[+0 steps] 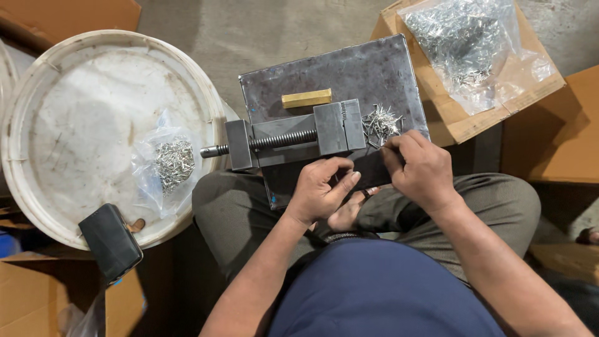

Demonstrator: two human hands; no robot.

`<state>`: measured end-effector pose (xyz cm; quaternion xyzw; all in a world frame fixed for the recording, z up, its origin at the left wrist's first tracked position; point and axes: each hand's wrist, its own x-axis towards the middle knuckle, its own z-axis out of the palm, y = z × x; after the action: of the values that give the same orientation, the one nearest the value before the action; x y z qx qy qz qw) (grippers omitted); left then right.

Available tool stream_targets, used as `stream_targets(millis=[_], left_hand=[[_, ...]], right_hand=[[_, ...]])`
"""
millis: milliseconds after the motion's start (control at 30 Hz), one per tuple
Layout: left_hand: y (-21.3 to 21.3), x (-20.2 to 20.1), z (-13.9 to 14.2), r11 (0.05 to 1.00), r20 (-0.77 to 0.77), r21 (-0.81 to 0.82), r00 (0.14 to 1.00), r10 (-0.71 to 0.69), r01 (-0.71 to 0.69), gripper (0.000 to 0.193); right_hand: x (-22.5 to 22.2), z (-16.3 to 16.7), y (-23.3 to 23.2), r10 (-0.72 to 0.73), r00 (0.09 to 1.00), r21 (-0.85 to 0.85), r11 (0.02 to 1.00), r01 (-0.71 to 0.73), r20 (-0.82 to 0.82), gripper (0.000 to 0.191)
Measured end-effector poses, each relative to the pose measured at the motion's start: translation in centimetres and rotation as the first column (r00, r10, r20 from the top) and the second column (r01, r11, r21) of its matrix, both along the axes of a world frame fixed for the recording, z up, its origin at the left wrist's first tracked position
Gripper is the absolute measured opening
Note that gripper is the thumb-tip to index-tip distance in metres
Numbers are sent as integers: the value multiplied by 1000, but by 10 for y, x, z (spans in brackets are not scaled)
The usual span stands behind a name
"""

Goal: The person sits on the floor and uses a bench vise to hold a metal plate while inserting screws into it. They pick up screws from a plastic bag and a cardboard box, place them into the plate, and occasionally use a small wooden block to assist with the process.

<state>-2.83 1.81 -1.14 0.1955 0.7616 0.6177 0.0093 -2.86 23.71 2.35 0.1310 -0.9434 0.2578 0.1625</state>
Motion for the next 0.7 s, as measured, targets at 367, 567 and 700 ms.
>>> stream_targets(millis=[367,567,700], left_hand=[[0,0,-2,999,-36,-46,999,4,-5,23],[4,0,2,998,-104,-51,994,15,-21,27],[6,2,4,978,-126,-206,992,-3,-23,33]], right_hand=[[2,-13,5,83,996,-148,985,-88,-37,13],[5,-28,-1,161,986,-290,943,-163,-30,10],[8,-36,0,189,955,-425,902,-76,230,10]])
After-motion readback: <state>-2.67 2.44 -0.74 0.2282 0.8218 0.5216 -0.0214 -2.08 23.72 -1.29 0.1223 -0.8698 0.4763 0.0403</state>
